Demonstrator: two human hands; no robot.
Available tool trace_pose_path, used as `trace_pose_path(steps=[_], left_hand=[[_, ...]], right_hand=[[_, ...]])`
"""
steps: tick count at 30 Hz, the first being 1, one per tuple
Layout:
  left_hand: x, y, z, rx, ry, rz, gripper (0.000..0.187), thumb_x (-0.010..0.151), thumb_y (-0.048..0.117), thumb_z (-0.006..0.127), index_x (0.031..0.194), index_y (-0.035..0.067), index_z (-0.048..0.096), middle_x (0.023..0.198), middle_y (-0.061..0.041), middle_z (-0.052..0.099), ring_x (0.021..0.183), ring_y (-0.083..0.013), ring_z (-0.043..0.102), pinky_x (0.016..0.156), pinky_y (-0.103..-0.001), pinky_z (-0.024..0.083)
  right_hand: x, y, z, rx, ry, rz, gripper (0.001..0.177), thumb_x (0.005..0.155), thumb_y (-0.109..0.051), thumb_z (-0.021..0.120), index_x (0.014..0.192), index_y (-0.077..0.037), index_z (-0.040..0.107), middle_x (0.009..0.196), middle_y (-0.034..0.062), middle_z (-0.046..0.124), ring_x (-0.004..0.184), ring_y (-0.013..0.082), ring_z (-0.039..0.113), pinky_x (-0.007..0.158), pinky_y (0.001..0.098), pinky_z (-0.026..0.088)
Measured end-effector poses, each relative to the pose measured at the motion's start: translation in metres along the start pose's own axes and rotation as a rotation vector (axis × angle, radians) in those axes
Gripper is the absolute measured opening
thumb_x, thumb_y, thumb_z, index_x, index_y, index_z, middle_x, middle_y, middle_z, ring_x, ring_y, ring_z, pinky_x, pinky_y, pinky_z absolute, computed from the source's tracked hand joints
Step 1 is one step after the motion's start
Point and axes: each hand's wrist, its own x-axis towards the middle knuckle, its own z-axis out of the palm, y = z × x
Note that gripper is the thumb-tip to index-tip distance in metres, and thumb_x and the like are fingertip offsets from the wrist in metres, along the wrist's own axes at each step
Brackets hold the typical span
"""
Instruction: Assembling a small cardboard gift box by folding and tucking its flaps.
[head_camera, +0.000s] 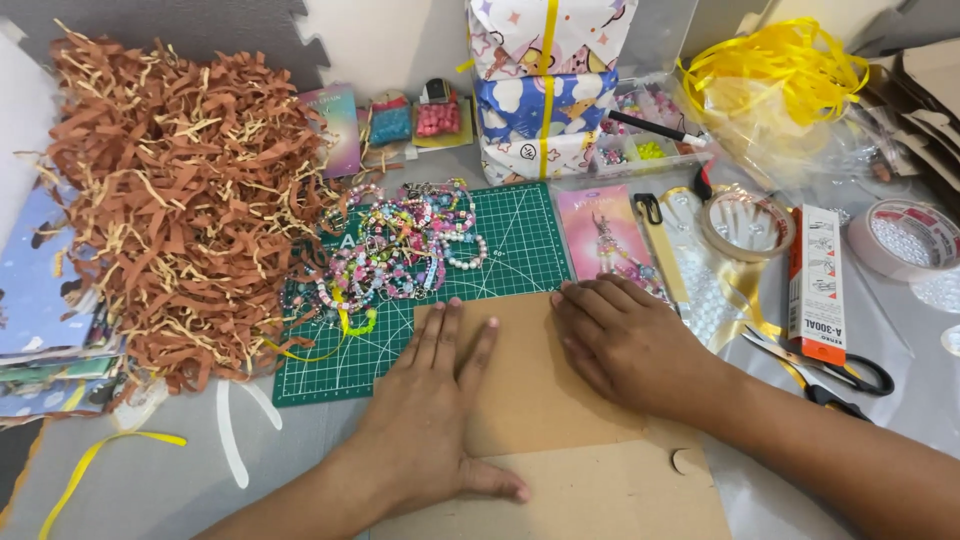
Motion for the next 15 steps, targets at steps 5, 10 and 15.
trace_pose_path(steps=[5, 10, 15], left_hand=[[0.017, -0.016, -0.025, -0.487, -0.178, 0.032, 0.13, 0.08, 0.09, 0.078, 0.179, 0.011, 0.047, 0.164, -0.04, 0.055, 0.152, -0.0523, 0.053, 0.127, -0.056, 0.038], [0.005, 0.007, -0.022, -0.426, -0.054, 0.045, 0.102, 0.083, 0.072, 0.073, 0.153, -0.001, 0.062, 0.154, -0.038, 0.065, 0.132, -0.0553, 0.067, 0.117, -0.059, 0.051], [0.003, 0.018, -0.023, -0.437, -0.021, -0.002, 0.108, 0.087, 0.078, 0.079, 0.16, -0.001, 0.062, 0.162, -0.029, 0.066, 0.133, -0.0533, 0.068, 0.12, -0.06, 0.049]], right_hand=[[0.007, 0.011, -0.021, 0.387, -0.139, 0.131, 0.067, 0.108, -0.058, 0.071, 0.146, -0.004, 0.074, 0.143, 0.0162, 0.073, 0.128, 0.0386, 0.066, 0.112, 0.054, 0.049], [0.005, 0.023, -0.034, 0.422, -0.271, 0.058, 0.107, 0.092, -0.083, 0.074, 0.163, -0.005, 0.061, 0.155, 0.0181, 0.065, 0.143, 0.0392, 0.059, 0.124, 0.0596, 0.034], [-0.008, 0.012, -0.042, 0.386, -0.531, -0.022, 0.167, 0.065, -0.101, 0.104, 0.189, -0.021, 0.025, 0.184, 0.0374, 0.02, 0.169, 0.0564, 0.018, 0.131, 0.0738, 0.004]])
